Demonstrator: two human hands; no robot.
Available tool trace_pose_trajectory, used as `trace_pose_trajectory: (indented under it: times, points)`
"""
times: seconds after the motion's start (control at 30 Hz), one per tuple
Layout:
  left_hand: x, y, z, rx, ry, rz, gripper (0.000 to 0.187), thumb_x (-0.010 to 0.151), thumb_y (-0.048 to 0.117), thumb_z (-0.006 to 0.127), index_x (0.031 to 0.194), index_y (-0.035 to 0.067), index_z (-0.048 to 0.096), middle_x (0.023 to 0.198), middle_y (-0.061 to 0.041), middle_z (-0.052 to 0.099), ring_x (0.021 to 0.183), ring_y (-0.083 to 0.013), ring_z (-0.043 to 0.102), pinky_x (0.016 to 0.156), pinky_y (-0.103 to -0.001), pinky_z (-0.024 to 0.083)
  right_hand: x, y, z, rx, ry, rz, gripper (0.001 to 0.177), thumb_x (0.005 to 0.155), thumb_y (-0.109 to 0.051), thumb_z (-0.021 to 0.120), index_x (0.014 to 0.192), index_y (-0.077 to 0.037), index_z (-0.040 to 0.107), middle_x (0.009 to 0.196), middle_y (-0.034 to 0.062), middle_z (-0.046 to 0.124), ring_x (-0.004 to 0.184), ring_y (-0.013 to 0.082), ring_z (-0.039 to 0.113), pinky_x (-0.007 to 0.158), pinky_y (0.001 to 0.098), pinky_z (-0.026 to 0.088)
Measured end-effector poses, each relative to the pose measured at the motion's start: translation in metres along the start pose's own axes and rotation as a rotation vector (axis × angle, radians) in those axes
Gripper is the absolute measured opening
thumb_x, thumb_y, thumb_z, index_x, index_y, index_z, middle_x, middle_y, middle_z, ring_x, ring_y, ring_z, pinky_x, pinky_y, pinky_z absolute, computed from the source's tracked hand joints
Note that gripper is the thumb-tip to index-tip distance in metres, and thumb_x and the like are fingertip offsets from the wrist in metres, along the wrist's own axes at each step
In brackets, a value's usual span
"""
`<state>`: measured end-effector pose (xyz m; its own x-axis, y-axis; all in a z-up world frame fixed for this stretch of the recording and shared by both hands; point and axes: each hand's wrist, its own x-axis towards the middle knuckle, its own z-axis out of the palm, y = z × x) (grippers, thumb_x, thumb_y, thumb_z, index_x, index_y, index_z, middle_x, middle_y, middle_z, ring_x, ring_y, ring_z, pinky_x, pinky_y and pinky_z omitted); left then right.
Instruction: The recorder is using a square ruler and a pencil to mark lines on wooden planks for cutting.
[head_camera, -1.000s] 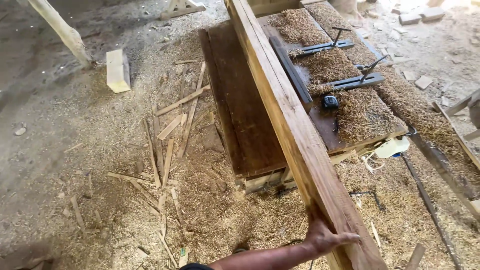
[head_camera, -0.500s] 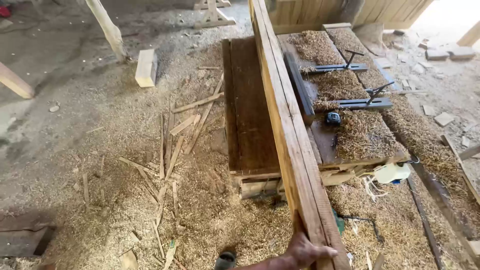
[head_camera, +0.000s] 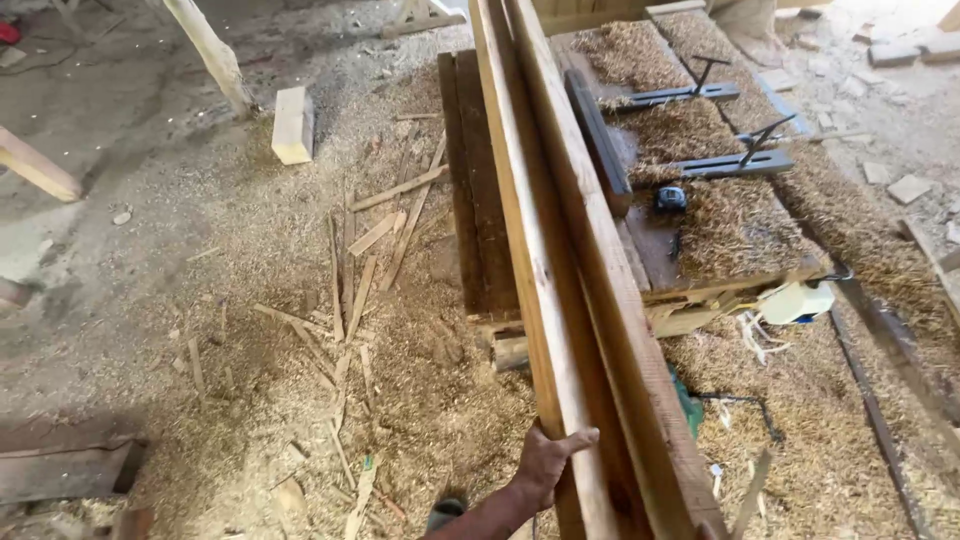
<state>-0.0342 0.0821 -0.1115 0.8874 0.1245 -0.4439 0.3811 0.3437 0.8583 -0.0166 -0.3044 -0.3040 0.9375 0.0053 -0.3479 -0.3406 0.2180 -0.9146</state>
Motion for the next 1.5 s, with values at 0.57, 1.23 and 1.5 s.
trace_pose_trajectory:
  times: [0.57,1.23,1.5]
  points:
    - [-0.033,-0.014,-0.159,0.196,-0.146,-0.279,0.063,0.085,0.034,0.079,0.134,0.001,0.057,0.114,-0.012,0.072,0.095,-0.0244,0.074,0.078,-0.04,0.064,-0.211,-0.143,0.215,-0.279,0.618,-0.348,0.028,0.103,-0.019,0.082,0.113,-0.002,0.063,0.094,0.0095,0.068,0.071,0.0175,0.064,0.057,0.0303,0.054]
    - [-0.059,0.014,-0.156,0.293,-0.157,-0.292,0.056,0.088,0.036,0.077,0.127,0.0,0.062,0.108,-0.012,0.072,0.089,-0.0258,0.073,0.079,-0.041,0.063,-0.184,-0.124,0.147,-0.506,0.566,-0.539,0.053,0.094,-0.017,0.098,0.126,-0.002,0.059,0.121,0.0102,0.075,0.109,0.0177,0.075,0.089,0.032,0.065]
    - [-0.015,0.046,-0.151,0.235,-0.144,-0.246,0.062,0.086,0.044,0.076,0.13,0.004,0.059,0.114,-0.011,0.072,0.099,-0.0253,0.073,0.087,-0.04,0.064,-0.183,-0.099,0.131,-0.571,0.597,-0.588,0.051,0.094,-0.009,0.095,0.125,0.004,0.058,0.121,0.0137,0.072,0.112,0.026,0.072,0.094,0.0347,0.063]
